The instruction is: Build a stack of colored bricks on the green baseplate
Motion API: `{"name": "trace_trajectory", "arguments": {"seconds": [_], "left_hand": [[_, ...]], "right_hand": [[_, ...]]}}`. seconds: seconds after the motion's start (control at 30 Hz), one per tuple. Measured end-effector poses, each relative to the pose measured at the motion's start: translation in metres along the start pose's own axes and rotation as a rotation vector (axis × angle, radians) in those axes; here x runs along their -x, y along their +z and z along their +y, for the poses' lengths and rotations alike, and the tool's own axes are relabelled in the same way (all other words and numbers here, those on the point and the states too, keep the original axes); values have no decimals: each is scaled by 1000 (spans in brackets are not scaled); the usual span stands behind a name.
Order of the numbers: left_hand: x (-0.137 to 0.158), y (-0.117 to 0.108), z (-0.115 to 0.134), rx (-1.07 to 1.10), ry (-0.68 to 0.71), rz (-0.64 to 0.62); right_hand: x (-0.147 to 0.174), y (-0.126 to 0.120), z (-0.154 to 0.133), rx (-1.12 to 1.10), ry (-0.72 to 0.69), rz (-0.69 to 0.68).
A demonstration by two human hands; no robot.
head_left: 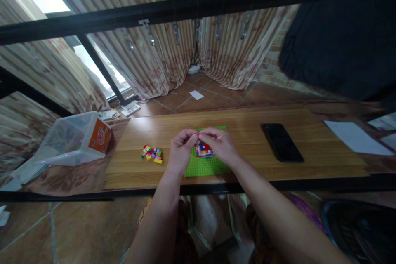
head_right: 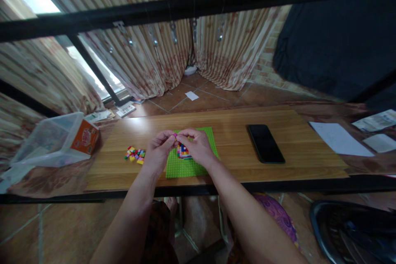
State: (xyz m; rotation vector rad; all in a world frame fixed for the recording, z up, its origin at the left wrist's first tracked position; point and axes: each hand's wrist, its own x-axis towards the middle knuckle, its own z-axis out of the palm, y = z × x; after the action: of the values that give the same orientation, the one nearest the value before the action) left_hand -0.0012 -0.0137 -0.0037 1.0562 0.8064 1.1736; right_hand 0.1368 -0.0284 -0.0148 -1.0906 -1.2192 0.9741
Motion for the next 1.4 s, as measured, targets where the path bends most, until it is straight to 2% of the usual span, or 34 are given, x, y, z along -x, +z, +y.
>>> {"name": "trace_trajectory", "arguments": {"seconds": [0.13, 0.23, 0.4, 0.5, 0.63, 0.73, 0.83, 0.93, 1.13, 1.4], "left_hand": [[1, -1, 3, 72, -39, -20], [0, -3, 7, 97, -50, 21], [-2, -12, 8, -1, -76, 230], [-4, -20, 4, -133, -125, 266], [-3, -31, -2, -365, -134, 194], [1, -37, -6, -523, -144, 70], [6, -40, -7, -602, -149, -51], [9, -37, -8, -622, -143, -117], [10, -32, -10, -653, -141, -148], [11, -32, -12, -662, -160, -147]], "right_hand": [[-1, -2, -1, -46, 28, -24], [-3, -5, -1, -33, 17, -3], [-5, -16, 1, 253, -133, 59], [-3, -19, 6, 407, -184, 47], [0, -13, 12, 586, -193, 20], [2, -8, 14, 686, -189, 14], [3, -5, 15, 752, -172, 26], [2, -3, 17, 785, -151, 56], [2, -1, 20, 779, -98, 107], [0, -8, 27, 660, -108, 178]]}}
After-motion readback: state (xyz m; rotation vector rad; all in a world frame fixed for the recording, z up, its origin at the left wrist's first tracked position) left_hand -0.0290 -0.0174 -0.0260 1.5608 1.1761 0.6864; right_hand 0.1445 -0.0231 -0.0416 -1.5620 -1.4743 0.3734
